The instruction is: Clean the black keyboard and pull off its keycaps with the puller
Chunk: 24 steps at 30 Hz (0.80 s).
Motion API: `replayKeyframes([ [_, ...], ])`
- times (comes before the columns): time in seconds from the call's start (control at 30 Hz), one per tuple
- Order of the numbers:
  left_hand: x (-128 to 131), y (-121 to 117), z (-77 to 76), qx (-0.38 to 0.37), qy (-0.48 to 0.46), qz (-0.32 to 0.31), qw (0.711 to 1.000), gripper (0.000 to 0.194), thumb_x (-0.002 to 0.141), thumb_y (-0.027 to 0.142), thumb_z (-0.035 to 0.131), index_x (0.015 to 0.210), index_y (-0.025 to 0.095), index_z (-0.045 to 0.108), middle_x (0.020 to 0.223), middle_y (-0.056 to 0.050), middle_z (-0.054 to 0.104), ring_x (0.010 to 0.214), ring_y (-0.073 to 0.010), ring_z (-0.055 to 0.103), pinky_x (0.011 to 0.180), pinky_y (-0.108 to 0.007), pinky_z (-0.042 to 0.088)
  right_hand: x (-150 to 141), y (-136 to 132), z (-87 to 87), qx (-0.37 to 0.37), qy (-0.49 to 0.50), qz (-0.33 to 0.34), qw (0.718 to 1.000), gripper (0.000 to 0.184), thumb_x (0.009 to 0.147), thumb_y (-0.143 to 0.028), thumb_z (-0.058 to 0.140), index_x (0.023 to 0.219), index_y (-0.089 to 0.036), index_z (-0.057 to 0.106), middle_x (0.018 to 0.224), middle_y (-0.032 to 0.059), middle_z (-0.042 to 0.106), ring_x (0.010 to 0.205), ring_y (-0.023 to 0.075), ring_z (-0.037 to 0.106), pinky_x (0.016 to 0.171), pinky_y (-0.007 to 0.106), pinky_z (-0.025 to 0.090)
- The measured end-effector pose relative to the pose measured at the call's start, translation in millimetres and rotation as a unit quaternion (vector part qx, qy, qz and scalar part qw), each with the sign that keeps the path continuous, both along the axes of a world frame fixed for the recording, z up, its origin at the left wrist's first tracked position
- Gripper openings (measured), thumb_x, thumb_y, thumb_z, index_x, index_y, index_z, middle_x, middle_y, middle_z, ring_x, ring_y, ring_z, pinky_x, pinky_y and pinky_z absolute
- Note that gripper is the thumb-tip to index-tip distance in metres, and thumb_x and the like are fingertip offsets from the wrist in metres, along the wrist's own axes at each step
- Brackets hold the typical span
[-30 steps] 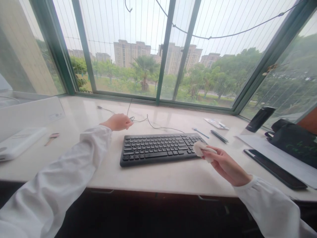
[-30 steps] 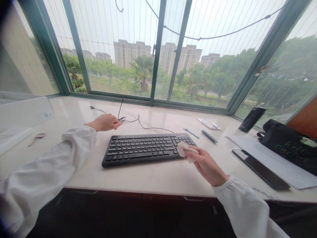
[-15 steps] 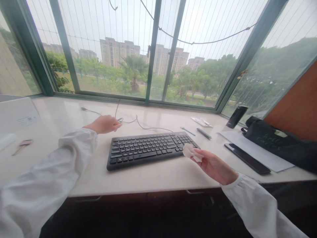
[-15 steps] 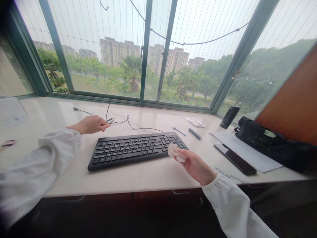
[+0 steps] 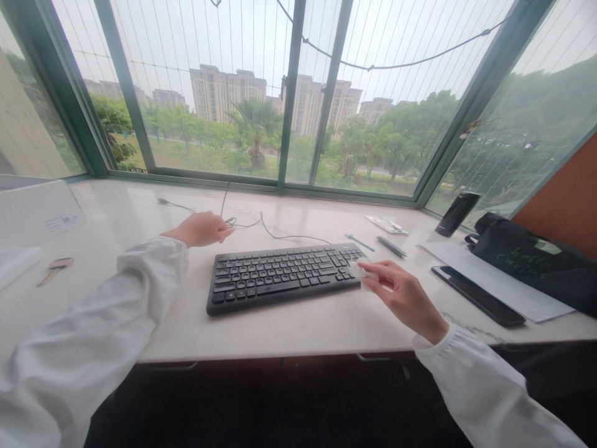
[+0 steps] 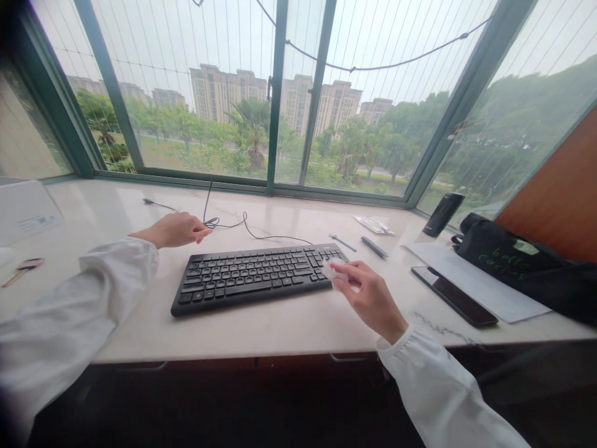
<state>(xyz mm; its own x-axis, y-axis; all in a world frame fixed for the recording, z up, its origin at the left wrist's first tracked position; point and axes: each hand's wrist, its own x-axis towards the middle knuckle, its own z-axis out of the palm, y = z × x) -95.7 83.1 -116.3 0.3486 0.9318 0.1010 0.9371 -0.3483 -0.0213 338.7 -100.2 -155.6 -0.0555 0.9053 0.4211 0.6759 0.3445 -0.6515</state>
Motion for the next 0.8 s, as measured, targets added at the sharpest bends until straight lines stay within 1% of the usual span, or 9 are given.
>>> replayKeyframes([
  [0.07,1,-1,0.2,0.000,0.002,0.003,1.000,0.050,0.088,0.052,0.040,0.061,0.024,0.071,0.067,-0.005,0.067,0.058,-0.0178,0.055,0.062,-0.029,0.033,-13,-2,-2.7,0.049,-0.086,0.011,0.995,0.031,0.092,-0.035,0.060,0.118,-0.024,0.071,0.110,0.0087,0.067,0.096,0.0225,0.068,0.086,0.038,0.059],
  [0.13,1,-1,-0.2,0.002,0.003,0.006,1.000,0.049,0.088,0.052,0.040,0.062,0.024,0.071,0.067,-0.005,0.067,0.059,-0.0178,0.056,0.063,-0.029,0.034,-23,-3,-5.0,0.079,-0.158,0.040,0.984,0.027,0.094,-0.030,0.057,0.116,-0.027,0.071,0.104,0.0067,0.067,0.090,0.0209,0.069,0.083,0.036,0.059],
  [0.23,1,0,0.3,0.002,0.004,0.008,1.000,0.049,0.088,0.052,0.040,0.063,0.023,0.072,0.068,-0.005,0.068,0.059,-0.0173,0.056,0.063,-0.028,0.034,-31,-1,-7.0,0.095,-0.229,0.091,0.964,0.025,0.094,-0.023,0.055,0.114,-0.027,0.071,0.098,0.0056,0.067,0.082,0.0185,0.069,0.078,0.035,0.060],
  [0.3,-1,-1,2.7,0.001,0.004,0.006,1.000,0.050,0.088,0.053,0.041,0.063,0.023,0.072,0.067,-0.005,0.068,0.059,-0.0172,0.056,0.062,-0.028,0.034,-33,1,-7.4,0.113,-0.261,0.099,0.954,0.023,0.093,-0.020,0.056,0.108,-0.026,0.073,0.103,0.0068,0.066,0.084,0.0193,0.069,0.078,0.036,0.060],
  [0.4,-5,-3,9.6,-0.024,-0.003,-0.005,1.000,0.051,0.087,0.055,0.041,0.062,0.023,0.072,0.066,-0.004,0.067,0.059,-0.0174,0.057,0.061,-0.028,0.035,-34,1,-7.5,0.119,-0.265,0.108,0.951,0.023,0.093,-0.017,0.056,0.106,-0.025,0.073,0.110,0.0070,0.067,0.090,0.0203,0.070,0.082,0.037,0.060],
  [0.5,-8,-6,16.2,-0.093,-0.007,-0.020,0.995,0.049,0.086,0.056,0.043,0.064,0.023,0.072,0.065,-0.002,0.068,0.059,-0.0164,0.058,0.061,-0.027,0.036,-37,0,-8.6,0.109,-0.257,0.122,0.953,0.025,0.093,-0.015,0.054,0.111,-0.023,0.070,0.106,0.0052,0.071,0.092,0.0195,0.070,0.087,0.036,0.060],
  [0.57,-8,-8,18.0,-0.124,-0.002,-0.024,0.992,0.047,0.085,0.055,0.045,0.064,0.023,0.072,0.065,-0.001,0.069,0.059,-0.0157,0.059,0.060,-0.027,0.037,-42,0,-9.8,0.116,-0.260,0.121,0.951,0.025,0.093,-0.015,0.054,0.111,-0.023,0.070,0.106,0.0053,0.071,0.093,0.0200,0.070,0.087,0.036,0.060],
  [0.67,-5,-11,16.8,-0.138,0.004,-0.028,0.990,0.044,0.085,0.052,0.047,0.063,0.023,0.071,0.065,-0.001,0.069,0.058,-0.0153,0.059,0.060,-0.026,0.037,-58,0,-11.4,0.125,-0.264,0.133,0.947,0.023,0.094,-0.015,0.053,0.110,-0.021,0.069,0.105,0.0066,0.071,0.093,0.0205,0.069,0.086,0.036,0.059],
  [0.8,-3,-12,13.6,-0.174,-0.007,-0.053,0.983,0.039,0.083,0.046,0.051,0.060,0.021,0.070,0.066,-0.001,0.071,0.062,-0.0152,0.060,0.065,-0.026,0.040,-96,0,-11.6,0.128,-0.284,0.150,0.938,0.021,0.095,-0.013,0.051,0.107,-0.018,0.068,0.099,0.0080,0.068,0.089,0.0197,0.066,0.084,0.036,0.058],
])
